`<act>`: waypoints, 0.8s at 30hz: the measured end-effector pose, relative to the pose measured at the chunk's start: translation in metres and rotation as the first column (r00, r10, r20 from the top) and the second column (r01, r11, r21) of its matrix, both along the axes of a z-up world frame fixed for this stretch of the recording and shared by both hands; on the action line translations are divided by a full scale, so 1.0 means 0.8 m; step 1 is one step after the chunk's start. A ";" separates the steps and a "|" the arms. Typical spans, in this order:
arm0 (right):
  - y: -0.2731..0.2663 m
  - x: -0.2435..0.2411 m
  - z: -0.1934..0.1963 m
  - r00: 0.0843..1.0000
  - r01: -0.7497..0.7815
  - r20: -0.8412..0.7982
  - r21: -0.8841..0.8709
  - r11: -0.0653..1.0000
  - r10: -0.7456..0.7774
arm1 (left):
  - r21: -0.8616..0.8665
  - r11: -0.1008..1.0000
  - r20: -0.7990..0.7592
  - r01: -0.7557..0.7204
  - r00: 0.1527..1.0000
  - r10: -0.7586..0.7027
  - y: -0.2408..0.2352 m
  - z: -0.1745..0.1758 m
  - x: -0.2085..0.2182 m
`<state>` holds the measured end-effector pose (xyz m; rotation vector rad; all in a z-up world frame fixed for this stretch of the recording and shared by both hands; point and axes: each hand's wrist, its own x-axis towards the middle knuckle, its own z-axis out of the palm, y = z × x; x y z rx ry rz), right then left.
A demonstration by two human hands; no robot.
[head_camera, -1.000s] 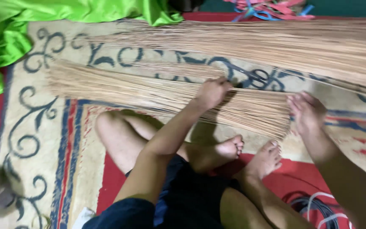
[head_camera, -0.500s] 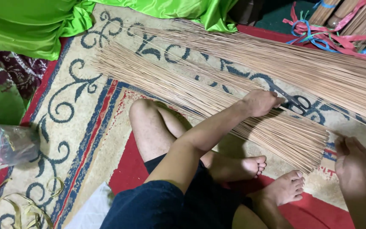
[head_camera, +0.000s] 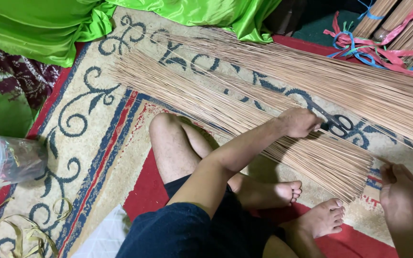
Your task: Sorting, aligning, and bundling long wooden sticks while sitting on the floor
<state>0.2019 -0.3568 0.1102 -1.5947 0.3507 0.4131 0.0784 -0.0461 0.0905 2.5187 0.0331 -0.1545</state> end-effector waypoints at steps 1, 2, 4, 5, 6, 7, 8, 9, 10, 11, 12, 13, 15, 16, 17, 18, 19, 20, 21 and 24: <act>-0.001 0.003 -0.004 1.000 0.001 0.000 -0.001 1.000 -0.001 | -0.001 1.000 0.000 0.001 1.000 -0.001 -0.001 0.002 -0.002; -0.001 0.006 -0.008 0.999 0.032 -0.011 0.015 0.999 -0.032 | -0.069 0.998 -0.011 -0.004 1.000 0.003 -0.003 0.004 -0.004; 0.000 0.004 -0.005 0.998 0.064 -0.022 0.028 0.998 -0.064 | -0.139 0.990 -0.023 -0.009 1.000 0.006 -0.005 0.005 -0.006; 0.002 -0.001 0.002 0.998 0.054 -0.010 0.018 0.998 -0.054 | -0.193 0.981 -0.035 -0.019 0.999 0.013 -0.005 0.003 -0.005; 0.004 -0.006 0.008 0.999 0.042 0.001 0.009 0.999 -0.042 | -0.246 0.969 -0.048 -0.032 0.999 0.021 -0.005 0.001 -0.004; 0.005 -0.007 0.012 0.999 0.041 0.001 0.008 0.999 -0.041 | -0.247 0.969 -0.049 -0.033 0.999 0.022 -0.006 0.003 -0.007; 0.006 -0.008 0.015 0.999 0.042 -0.016 -0.019 0.999 -0.042 | -0.281 0.958 -0.058 -0.055 0.997 0.040 -0.006 0.005 -0.009; 0.007 -0.008 0.018 0.999 0.042 -0.032 -0.047 0.998 -0.043 | -0.315 0.946 -0.069 -0.076 0.996 0.058 -0.007 0.006 -0.011; 0.003 -0.007 0.012 0.999 0.042 -0.032 -0.047 0.998 -0.043 | -0.315 0.946 -0.069 -0.077 0.996 0.058 -0.007 0.002 -0.011; -0.001 -0.006 0.007 1.000 0.002 0.013 -0.034 0.999 -0.001 | -0.332 0.940 -0.052 -0.079 0.997 0.065 -0.007 -0.003 -0.011; -0.005 -0.005 0.000 0.998 -0.038 0.058 -0.023 0.999 0.039 | -0.348 0.934 -0.036 -0.080 0.997 0.072 -0.007 -0.008 -0.011; -0.005 -0.003 -0.002 0.998 -0.037 0.057 -0.023 0.999 0.039 | -0.348 0.934 -0.036 -0.080 0.997 0.072 -0.007 -0.008 -0.012; -0.006 0.000 -0.007 0.998 -0.044 0.039 -0.034 0.998 0.045 | -0.314 0.947 -0.017 -0.067 0.998 0.065 -0.006 -0.010 -0.013; -0.007 0.002 -0.009 0.998 -0.044 0.038 -0.035 0.998 0.045 | -0.315 0.947 -0.017 -0.067 0.998 0.065 -0.006 -0.013 -0.012; -0.007 0.003 -0.012 0.998 -0.052 0.041 -0.023 0.998 0.052 | -0.315 0.947 0.002 -0.059 0.998 0.063 -0.005 -0.017 -0.011; -0.008 0.005 -0.014 0.997 -0.059 0.045 -0.010 0.998 0.060 | -0.315 0.948 0.021 -0.051 0.998 0.061 -0.005 -0.021 -0.009; -0.003 0.003 -0.008 0.997 -0.059 0.045 -0.010 0.998 0.059 | -0.315 0.948 0.021 -0.051 0.998 0.060 -0.004 -0.017 -0.012; -0.001 0.001 -0.002 1.000 -0.022 0.003 -0.019 1.000 0.022 | -0.293 0.954 -0.004 -0.063 0.998 0.064 -0.006 -0.014 -0.014; 0.002 -0.001 0.004 0.999 0.014 -0.038 -0.031 0.999 -0.015 | -0.271 0.960 -0.029 -0.074 0.997 0.068 -0.007 -0.011 -0.016; -0.085 0.057 -0.098 0.862 -0.505 0.112 0.105 0.857 0.494 | -0.035 0.999 0.008 -0.002 1.000 0.002 -0.017 0.037 -0.017</act>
